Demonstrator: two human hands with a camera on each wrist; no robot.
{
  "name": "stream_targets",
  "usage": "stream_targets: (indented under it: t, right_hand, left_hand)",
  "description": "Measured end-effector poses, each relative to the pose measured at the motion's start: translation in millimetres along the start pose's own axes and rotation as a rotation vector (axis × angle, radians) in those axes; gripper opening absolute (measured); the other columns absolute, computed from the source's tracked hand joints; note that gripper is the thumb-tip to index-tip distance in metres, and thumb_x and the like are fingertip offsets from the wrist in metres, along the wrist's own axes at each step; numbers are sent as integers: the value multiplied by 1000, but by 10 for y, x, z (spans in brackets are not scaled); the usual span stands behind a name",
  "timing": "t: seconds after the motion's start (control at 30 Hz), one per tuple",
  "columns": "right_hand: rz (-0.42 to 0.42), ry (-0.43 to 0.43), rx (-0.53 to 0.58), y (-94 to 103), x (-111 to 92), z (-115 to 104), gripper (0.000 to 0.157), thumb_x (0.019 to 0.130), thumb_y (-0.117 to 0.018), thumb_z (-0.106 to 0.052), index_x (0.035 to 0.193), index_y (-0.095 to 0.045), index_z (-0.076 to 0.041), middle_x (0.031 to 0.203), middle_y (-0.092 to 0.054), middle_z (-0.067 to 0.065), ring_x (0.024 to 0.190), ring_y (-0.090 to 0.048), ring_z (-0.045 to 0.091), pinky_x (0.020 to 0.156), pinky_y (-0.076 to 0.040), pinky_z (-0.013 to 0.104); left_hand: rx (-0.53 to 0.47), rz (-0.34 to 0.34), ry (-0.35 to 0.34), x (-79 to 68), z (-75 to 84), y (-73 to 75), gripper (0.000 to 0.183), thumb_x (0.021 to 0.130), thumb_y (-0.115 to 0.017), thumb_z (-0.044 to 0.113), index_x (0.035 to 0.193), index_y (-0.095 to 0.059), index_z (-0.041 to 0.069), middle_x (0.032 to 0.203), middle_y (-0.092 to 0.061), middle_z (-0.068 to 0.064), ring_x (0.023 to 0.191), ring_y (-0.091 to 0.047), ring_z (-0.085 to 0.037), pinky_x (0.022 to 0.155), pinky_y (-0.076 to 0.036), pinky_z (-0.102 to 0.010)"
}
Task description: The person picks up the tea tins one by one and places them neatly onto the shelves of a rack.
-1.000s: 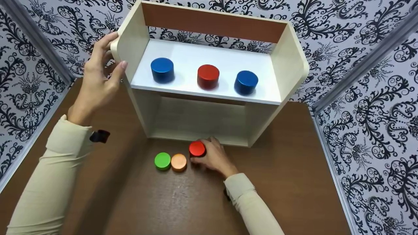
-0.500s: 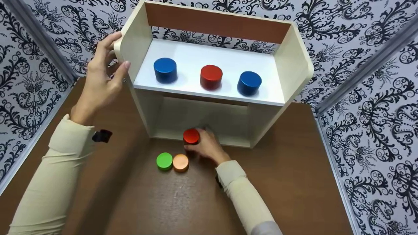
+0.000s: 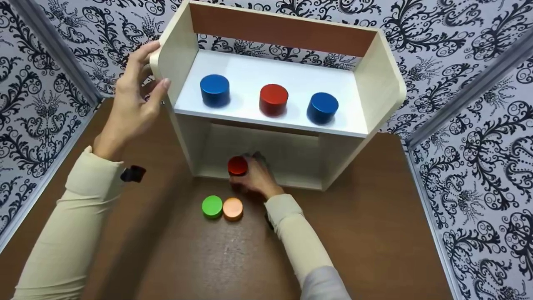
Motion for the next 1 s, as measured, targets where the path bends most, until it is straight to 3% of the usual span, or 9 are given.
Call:
stream_targets:
  t: [0.33, 1.0]
  right_hand:
    - [-14, -33, -33, -126, 150, 14, 64, 77, -89, -30, 127, -64, -1, 116, -58, 18, 108, -53, 32, 99, -54, 43]
    - [-49, -76, -86, -270, 254, 97, 67, 79, -87, -34, 130, -62, 0, 117, -61, 17, 108, -54, 33, 99, -55, 44]
  left_hand:
    - [-16, -4, -14, -4, 0, 1, 55, 96, -53, -12, 148, -36, -8, 140, -47, -27, 128, -55, -36, 105, -54, -30]
    - [-15, -5, 18, -1, -15, 4, 57, 96, -55, -12, 149, -37, -6, 143, -46, -24, 130, -53, -34, 108, -52, -30]
Point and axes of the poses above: each hand's wrist, its own x-axis towards the middle knuckle, its own y-axis out of the back of the hand, z = x × y, the point moved 4 cm from there along x, towards the middle knuckle
